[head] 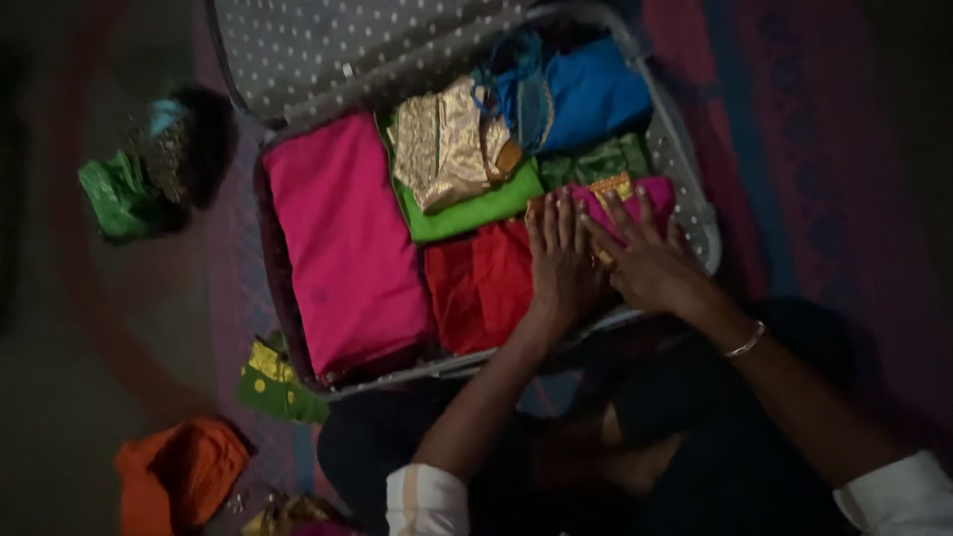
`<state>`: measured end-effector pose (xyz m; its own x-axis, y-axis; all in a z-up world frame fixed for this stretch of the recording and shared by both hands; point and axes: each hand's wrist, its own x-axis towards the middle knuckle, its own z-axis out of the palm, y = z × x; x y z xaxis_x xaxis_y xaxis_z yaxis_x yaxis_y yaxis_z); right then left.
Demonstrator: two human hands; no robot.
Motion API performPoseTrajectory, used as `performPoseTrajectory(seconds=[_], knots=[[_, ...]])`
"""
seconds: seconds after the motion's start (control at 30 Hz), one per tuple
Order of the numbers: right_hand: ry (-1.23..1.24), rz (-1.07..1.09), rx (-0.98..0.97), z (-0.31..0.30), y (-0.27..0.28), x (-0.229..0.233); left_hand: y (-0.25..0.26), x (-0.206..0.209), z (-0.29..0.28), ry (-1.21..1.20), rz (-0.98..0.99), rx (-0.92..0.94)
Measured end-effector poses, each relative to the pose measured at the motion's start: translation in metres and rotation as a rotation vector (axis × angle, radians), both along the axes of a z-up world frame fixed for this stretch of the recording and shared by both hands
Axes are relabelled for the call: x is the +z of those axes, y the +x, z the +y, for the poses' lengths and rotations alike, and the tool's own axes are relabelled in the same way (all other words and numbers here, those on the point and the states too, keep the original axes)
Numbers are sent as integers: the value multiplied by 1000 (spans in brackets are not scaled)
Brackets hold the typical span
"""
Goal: The person packs various items of clothing, including colorful fabrics and a small yellow bag, into a grey suitcase.
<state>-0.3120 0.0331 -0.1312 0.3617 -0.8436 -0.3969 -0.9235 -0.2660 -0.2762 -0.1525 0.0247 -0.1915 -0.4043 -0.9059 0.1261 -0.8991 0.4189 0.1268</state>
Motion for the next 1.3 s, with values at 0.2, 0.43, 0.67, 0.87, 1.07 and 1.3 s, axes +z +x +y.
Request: performPoseTrajectory(seconds=[0.2, 0.43, 0.67, 0.87, 1.07, 1.3], knots=[[-204, 55, -99, -7, 19, 10, 18, 23, -10, 73, 163, -60], [-529, 87, -86, -30, 38, -55, 17, -9, -19, -72, 184, -42], [-438, -71, -121, -36, 34, -51, 21, -11, -21, -87, 214, -48], [-583, -398, -82, -28, 60, -13, 40, 37, -21, -111, 456, -91], [-657, -480, 14, -16, 122, 25, 121, 84, -6, -155, 331, -56], [-493, -736, 150, 35, 237, 16, 313, 127, 89, -158, 717, 724]])
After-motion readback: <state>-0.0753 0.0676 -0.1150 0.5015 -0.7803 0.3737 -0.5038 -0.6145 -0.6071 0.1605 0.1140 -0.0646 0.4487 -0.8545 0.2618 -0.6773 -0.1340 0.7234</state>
